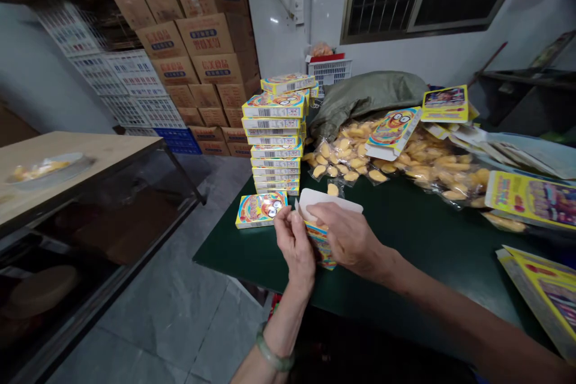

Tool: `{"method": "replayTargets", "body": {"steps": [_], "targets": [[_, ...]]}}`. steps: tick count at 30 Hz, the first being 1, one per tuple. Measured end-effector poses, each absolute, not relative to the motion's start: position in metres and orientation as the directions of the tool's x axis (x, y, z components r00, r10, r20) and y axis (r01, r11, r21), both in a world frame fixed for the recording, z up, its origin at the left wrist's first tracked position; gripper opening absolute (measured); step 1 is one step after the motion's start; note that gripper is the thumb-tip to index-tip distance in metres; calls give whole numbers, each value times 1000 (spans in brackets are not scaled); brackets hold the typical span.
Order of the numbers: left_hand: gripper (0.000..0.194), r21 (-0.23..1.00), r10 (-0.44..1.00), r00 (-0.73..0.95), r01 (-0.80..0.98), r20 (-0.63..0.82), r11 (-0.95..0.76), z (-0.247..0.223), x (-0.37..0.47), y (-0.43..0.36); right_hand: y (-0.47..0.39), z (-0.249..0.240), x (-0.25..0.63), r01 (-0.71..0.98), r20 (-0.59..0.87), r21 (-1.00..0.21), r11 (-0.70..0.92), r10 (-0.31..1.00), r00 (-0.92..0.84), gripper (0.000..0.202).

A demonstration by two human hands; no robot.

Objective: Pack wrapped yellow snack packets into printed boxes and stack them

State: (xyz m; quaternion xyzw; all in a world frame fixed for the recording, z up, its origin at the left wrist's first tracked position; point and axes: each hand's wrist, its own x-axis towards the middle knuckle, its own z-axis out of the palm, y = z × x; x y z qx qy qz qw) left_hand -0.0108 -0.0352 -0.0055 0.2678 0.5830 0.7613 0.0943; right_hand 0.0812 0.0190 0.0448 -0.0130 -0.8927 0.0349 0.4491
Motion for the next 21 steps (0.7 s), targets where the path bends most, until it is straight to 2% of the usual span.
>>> {"method": "replayTargets", "body": {"steps": [4,8,12,16,19,21], "targets": [[40,926,526,-791,132,314,-355,-7,0,-29,21,44,97,115,829,10,993,56,-556,36],[32,920,459,-823,177,333,-351,-10,-6,-28,18,38,114,204,870,2,979,98,-483,38],[26,903,394,-836,245,381,-352,-12,-13,-30,13,30,120,376,810,-2,927,222,-543,36],[25,875,367,-817,307,444,-374,-15,-15,-32,12,28,114,486,739,53,872,293,-606,27],[26,848,382,-769,383,512,-366,-18,-18,-35,13,28,111,514,709,61,856,325,-625,25],[28,818,382,-731,441,566,-369,-18,-21,-37,14,25,113,439,727,-25,898,317,-609,28]]}}
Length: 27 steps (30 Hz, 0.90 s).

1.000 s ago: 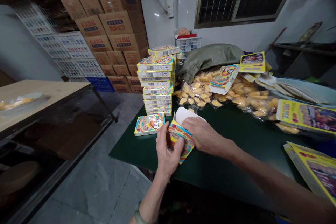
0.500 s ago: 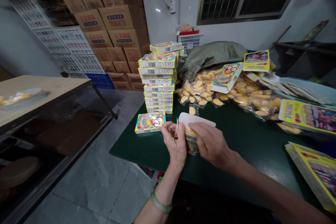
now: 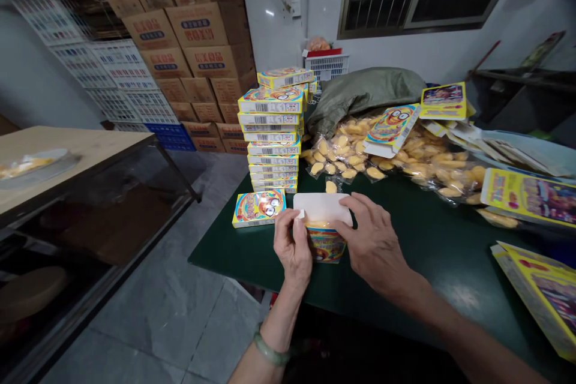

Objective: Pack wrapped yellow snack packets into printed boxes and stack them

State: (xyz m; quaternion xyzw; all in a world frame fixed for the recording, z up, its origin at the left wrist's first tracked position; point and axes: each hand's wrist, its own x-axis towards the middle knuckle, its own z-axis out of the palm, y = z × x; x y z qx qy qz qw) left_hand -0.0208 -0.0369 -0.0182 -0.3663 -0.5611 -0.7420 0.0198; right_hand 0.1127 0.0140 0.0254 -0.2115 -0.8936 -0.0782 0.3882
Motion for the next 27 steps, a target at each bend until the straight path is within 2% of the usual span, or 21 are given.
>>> {"method": "replayTargets", "body": {"steps": [2,4,6,8,10,11,14,17,21,25,27], "targets": [[27,806,374,-720,465,585,-366,-18,-24,-39,15,21,117,325,787,-227,918,369,-494,30],[25,812,377,-724,462,577,-356,-16,-26,-40,16,14,120,204,775,-517,831,556,-301,30],[23,826,399,-728,436,557,-357,-13,-27,-41,18,8,120,40,579,-795,606,777,-246,26],[21,849,422,-746,374,515,-374,-12,-26,-41,21,4,116,-129,333,-943,308,857,-393,25],[19,876,440,-784,264,439,-403,-11,-24,-41,25,3,111,-232,195,-970,80,821,-536,28],[20,883,451,-797,204,401,-424,-10,-24,-41,27,4,109,-261,165,-965,14,807,-567,30],[29,893,539,-760,119,363,-434,-7,-24,-41,31,6,106,-296,137,-953,-63,782,-608,30],[23,896,618,-667,184,416,-405,-4,-30,-42,34,7,104,-307,142,-949,-70,775,-615,25],[19,814,614,-568,193,548,-549,-8,-38,-43,38,4,97,-411,261,-911,31,814,-518,4],[24,766,629,-516,86,581,-637,-15,-39,-45,34,-1,93,-503,332,-860,85,842,-426,8],[26,756,620,-513,92,594,-648,-15,-39,-46,31,-3,93,-505,357,-856,116,838,-414,8]]}}
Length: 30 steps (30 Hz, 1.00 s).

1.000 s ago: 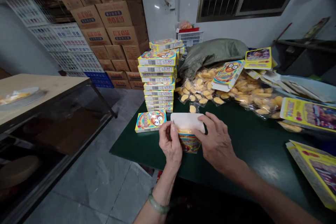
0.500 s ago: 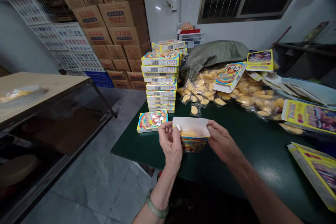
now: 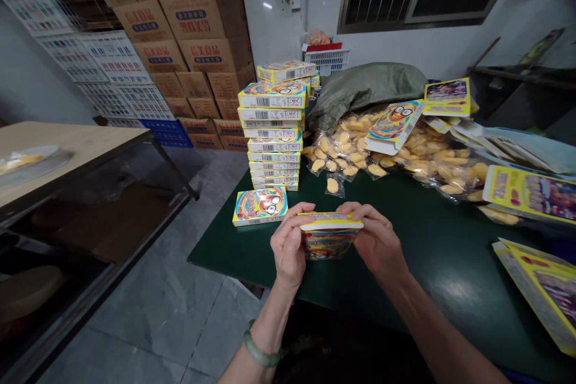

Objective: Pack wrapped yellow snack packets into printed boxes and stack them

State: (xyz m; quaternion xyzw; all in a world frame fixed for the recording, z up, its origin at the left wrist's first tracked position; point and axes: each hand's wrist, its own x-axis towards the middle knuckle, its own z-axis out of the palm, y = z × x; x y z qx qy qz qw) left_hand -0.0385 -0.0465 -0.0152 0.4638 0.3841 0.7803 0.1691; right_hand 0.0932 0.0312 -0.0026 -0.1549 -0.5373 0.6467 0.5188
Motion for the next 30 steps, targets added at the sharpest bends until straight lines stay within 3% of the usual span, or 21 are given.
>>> {"method": "replayTargets", "body": {"steps": [5,10,16,20,25,30], "targets": [[11,770,609,-497,230,618,-595,-7,-39,-48,31,-8,97,-488,414,-856,170,790,-452,13],[16,783,651,-449,226,612,-579,-3,-42,-49,31,-7,103,-374,511,-852,365,732,-451,11],[7,767,646,-423,247,635,-592,1,-43,-50,24,2,107,-254,658,-747,614,628,-416,15],[5,739,676,-299,308,673,-600,7,-55,-56,22,2,110,-265,686,-715,647,579,-440,22],[17,547,609,-49,499,792,-672,13,-68,-61,21,-2,118,-228,751,-617,753,478,-455,32],[26,349,480,75,590,874,-728,13,-70,-61,26,-6,128,-143,789,-476,868,349,-506,39]]}}
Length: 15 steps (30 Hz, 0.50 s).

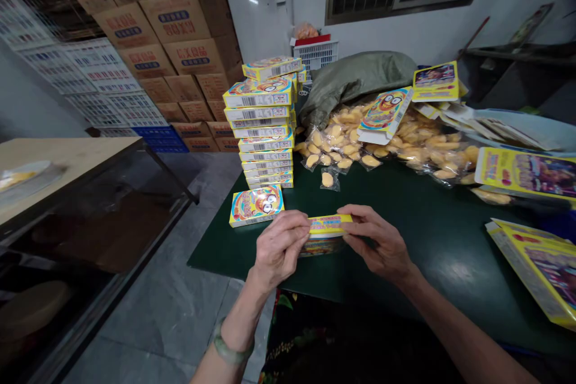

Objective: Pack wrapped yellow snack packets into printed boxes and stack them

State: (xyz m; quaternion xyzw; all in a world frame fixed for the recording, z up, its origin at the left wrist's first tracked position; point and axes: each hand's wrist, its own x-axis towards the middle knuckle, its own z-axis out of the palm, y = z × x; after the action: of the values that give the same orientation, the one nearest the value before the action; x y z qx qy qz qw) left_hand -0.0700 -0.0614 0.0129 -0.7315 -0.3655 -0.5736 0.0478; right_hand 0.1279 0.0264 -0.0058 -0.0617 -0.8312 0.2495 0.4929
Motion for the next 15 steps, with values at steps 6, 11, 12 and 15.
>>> {"method": "replayTargets", "body": {"steps": [6,11,12,15], "targets": [[25,250,472,164,675,866,-694,5,-68,-67,28,-9,126,-84,819,-409,909,324,-474,33],[23,351,448,-44,689,893,-634,-1,-61,-51,24,1,132,-22,791,-442,897,379,-481,25],[23,401,469,-90,673,879,-622,-2,-59,-46,27,3,142,47,770,-438,898,402,-496,27],[23,484,510,-156,625,846,-613,-5,-56,-34,46,6,204,391,760,-439,809,566,-319,26]]}}
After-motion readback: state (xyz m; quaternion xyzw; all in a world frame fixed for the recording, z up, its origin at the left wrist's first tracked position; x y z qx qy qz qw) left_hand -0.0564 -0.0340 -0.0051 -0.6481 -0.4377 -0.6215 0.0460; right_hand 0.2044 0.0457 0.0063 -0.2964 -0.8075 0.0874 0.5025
